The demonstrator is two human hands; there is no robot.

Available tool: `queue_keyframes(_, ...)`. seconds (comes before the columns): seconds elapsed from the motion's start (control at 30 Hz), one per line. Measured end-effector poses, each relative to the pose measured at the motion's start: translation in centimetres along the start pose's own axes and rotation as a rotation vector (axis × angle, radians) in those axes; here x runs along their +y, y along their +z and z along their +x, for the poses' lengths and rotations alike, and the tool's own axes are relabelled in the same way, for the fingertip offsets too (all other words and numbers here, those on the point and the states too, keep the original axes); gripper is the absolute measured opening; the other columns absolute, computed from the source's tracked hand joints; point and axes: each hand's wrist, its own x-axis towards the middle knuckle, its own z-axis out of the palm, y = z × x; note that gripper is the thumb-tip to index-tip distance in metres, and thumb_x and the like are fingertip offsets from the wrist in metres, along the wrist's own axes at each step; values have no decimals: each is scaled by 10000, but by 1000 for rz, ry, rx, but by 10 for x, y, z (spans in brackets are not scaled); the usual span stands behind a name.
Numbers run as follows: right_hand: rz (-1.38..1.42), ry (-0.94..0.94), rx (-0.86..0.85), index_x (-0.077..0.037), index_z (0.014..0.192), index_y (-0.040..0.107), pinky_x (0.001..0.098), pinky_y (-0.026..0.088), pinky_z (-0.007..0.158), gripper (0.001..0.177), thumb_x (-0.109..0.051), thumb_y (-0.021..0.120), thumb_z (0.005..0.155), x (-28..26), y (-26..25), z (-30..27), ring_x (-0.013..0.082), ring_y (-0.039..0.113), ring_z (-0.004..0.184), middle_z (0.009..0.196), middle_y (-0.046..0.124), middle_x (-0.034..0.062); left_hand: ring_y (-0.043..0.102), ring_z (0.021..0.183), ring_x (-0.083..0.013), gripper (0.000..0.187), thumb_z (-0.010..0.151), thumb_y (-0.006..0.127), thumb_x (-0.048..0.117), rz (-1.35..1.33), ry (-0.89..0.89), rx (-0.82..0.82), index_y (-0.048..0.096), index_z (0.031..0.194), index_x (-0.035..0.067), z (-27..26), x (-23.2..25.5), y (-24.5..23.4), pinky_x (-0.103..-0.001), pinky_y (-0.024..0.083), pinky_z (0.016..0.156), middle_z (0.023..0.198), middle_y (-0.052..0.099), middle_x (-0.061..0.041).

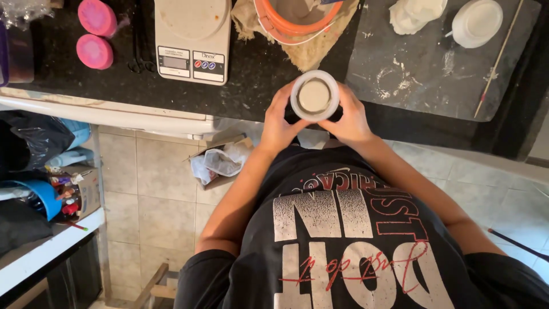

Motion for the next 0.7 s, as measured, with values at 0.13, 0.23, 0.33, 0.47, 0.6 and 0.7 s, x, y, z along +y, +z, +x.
queue_keyframes(0.13, 13, 11, 2, 8, 1398, 539, 512, 538, 1013, 808, -157, 963, 731, 1, 2, -2, 433, 605, 1226, 1310, 601, 236, 584, 1337, -331, 797, 794, 947, 285, 3, -18, 1, 537, 1438, 59, -2, -1, -2, -464, 472, 1146, 1439, 580, -127)
queue_keyframes(0.23, 48, 43, 9, -2, 1401, 540, 501, 539, 1020, 813, -148, 968, 725, -4, 4, -6, 417, 606, 1232, 1305, 604, 222, 585, 1332, -343, 786, 803, 939, 281, 11, -7, 6, 532, 1434, 49, -3, 5, -3, -469, 473, 1141, 1436, 578, -139)
queue_keyframes(0.33, 46, 37, 4, -3, 1401, 541, 505, 538, 1017, 801, -150, 963, 736, -6, 6, -2, 417, 609, 1226, 1300, 607, 218, 568, 1354, -338, 780, 826, 922, 293, 7, 9, 17, 518, 1451, 59, -3, 4, -2, -467, 465, 1150, 1458, 563, -131)
queue_keyframes(0.47, 7, -7, 27, 0, 1411, 530, 524, 535, 1010, 782, -148, 946, 766, -22, 2, -2, 433, 611, 1217, 1301, 599, 230, 543, 1388, -327, 785, 856, 901, 284, -12, 29, 13, 492, 1491, 70, -2, 12, -4, -472, 448, 1173, 1495, 539, -120)
queue_keyframes(0.6, -22, -37, 4, 21, 1384, 540, 546, 541, 995, 795, -157, 965, 736, -15, 4, 1, 460, 608, 1209, 1294, 606, 254, 561, 1361, -340, 782, 842, 912, 290, 6, 28, 19, 502, 1470, 69, -2, 4, -3, -475, 468, 1158, 1468, 550, -123)
queue_keyframes(0.7, -45, -20, 24, 11, 1397, 531, 528, 534, 1007, 801, -149, 958, 738, -16, 5, -5, 442, 609, 1218, 1309, 599, 239, 558, 1369, -333, 791, 843, 914, 286, -17, 27, 27, 503, 1486, 77, -7, 1, -1, -474, 459, 1159, 1479, 549, -113)
